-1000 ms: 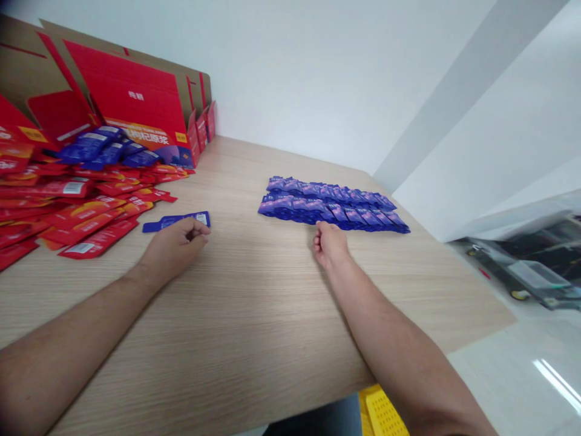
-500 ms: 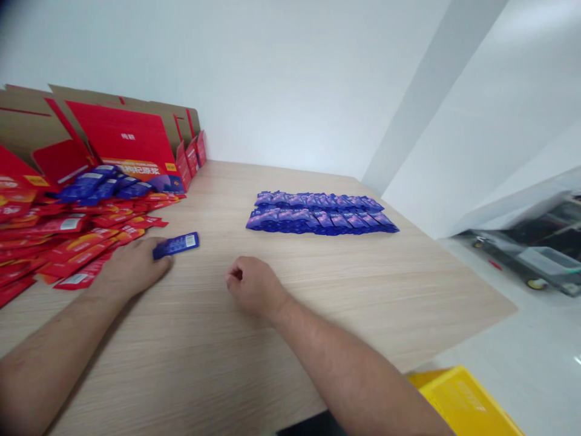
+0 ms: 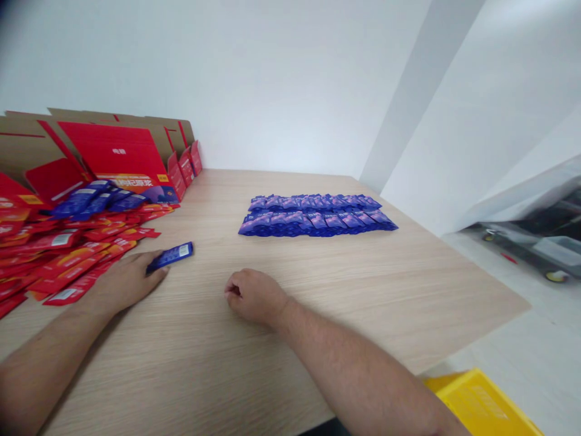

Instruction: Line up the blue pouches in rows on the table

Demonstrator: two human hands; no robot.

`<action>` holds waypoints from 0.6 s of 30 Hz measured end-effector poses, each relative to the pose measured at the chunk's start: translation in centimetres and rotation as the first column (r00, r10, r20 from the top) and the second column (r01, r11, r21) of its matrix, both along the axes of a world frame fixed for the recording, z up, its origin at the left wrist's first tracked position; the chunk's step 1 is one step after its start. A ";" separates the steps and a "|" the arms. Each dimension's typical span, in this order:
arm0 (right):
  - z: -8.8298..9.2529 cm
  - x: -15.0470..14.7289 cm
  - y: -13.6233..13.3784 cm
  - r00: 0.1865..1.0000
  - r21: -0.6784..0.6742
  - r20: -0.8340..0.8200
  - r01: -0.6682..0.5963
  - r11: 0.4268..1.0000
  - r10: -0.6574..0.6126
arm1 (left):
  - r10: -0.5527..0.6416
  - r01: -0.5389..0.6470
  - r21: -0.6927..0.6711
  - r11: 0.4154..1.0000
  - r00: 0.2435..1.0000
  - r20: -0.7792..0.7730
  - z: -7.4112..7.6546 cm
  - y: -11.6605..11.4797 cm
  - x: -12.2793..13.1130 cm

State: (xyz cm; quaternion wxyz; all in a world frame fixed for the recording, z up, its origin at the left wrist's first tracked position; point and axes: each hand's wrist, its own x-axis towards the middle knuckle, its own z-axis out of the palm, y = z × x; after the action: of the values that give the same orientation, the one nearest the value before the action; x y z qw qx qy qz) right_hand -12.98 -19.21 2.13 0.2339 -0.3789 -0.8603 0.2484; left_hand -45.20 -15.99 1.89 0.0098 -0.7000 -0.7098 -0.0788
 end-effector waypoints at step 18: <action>0.5 0.0 -0.1 0.997 -0.017 0.078 -0.017 1.000 0.018 | -0.156 0.144 0.112 0.983 0.982 0.109 -0.4 -0.3 1.3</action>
State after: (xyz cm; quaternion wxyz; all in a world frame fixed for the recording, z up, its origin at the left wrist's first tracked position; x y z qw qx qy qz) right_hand -12.94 -19.35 2.61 0.1947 -0.3826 -0.8700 0.2425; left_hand -43.88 -16.33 1.47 -0.0016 -0.7443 -0.6492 -0.1567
